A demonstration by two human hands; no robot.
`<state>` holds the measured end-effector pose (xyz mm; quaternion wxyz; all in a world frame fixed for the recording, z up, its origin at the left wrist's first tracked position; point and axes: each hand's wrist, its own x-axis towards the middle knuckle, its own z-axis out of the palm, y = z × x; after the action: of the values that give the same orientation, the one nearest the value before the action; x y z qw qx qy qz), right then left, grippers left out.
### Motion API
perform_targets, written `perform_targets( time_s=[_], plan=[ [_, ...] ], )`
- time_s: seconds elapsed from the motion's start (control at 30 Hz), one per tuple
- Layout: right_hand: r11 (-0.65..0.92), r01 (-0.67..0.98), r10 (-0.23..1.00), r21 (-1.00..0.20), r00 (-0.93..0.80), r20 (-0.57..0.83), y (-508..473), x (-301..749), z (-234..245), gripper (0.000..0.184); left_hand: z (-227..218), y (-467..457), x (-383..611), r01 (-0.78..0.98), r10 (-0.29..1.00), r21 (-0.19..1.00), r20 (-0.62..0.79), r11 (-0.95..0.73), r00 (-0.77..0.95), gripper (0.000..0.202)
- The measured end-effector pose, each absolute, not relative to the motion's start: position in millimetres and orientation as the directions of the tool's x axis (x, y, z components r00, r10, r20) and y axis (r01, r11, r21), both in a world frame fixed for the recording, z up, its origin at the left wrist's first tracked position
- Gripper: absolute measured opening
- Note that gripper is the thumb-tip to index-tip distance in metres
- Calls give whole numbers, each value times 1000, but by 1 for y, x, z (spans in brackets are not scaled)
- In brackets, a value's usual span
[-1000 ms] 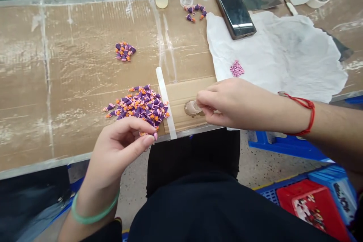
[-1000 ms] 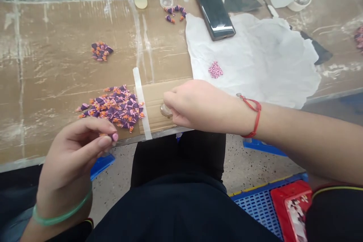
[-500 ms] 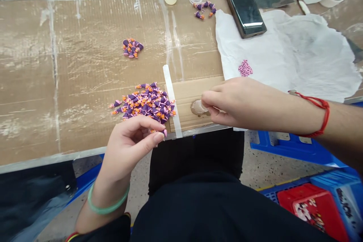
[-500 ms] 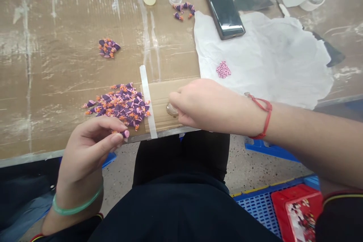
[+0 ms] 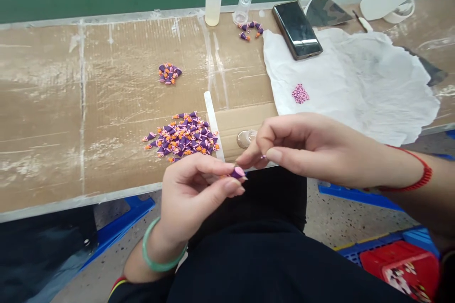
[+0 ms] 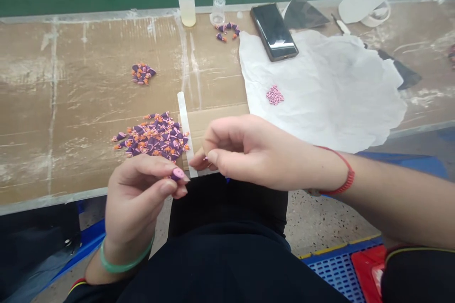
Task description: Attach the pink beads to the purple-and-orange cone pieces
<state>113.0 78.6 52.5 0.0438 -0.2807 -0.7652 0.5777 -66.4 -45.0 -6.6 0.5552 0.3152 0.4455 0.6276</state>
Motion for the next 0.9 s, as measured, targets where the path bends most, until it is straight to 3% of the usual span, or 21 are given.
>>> perform_targets(
  time_s=[0.1, 0.27, 0.9],
  plan=[
    [89, 347, 474, -933, -839, -267, 70, 113, 53, 21, 0, -44, -53, -455, 982, 890, -90, 5, -166, 10],
    [99, 337, 487, -936, -837, -249, 64, 116, 57, 17, 3, -46, -47, -491, 986, 871, -96, 15, -140, 13],
    [283, 261, 506, -923, -858, -87, 60, 121, 60, 13, 4, -47, -43, -328, 983, 944, -42, -20, -181, 10]
  ],
)
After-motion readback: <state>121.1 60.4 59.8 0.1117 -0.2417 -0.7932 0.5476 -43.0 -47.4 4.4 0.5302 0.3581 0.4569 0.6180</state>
